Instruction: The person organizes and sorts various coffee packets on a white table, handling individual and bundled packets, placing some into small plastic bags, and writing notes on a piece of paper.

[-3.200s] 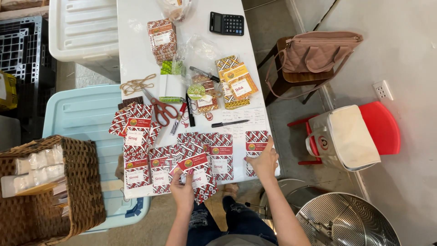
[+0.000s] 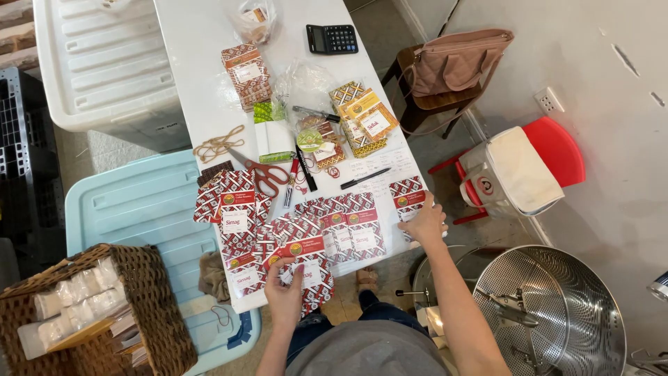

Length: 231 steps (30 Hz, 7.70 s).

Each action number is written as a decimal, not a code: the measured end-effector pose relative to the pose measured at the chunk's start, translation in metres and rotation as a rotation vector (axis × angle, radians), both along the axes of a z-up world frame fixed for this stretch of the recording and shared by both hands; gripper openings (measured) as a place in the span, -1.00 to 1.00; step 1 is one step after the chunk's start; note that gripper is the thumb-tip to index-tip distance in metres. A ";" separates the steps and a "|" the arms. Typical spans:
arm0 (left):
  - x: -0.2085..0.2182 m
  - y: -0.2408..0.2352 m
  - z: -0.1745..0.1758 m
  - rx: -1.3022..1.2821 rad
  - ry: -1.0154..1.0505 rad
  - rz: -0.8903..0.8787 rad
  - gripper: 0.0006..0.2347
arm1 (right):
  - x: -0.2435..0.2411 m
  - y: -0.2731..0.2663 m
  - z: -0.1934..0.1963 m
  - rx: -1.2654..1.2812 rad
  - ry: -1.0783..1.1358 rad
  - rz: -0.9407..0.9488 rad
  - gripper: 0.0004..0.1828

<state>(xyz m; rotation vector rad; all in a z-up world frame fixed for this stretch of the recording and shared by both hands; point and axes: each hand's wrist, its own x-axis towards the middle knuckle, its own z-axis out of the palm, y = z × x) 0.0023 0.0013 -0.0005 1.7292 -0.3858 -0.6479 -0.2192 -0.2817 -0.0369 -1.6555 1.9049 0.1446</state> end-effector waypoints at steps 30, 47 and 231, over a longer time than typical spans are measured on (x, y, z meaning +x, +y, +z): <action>0.063 0.023 0.017 -0.048 0.056 0.230 -0.87 | 0.031 0.054 0.039 0.122 -0.433 -0.160 0.07; 0.082 0.037 0.013 -0.044 -0.046 0.264 -0.86 | 0.054 0.089 0.005 -0.030 -0.391 -0.072 0.09; 0.099 0.091 0.005 -0.050 -0.155 0.618 -0.80 | 0.060 0.108 0.001 -0.888 -0.655 1.410 -0.28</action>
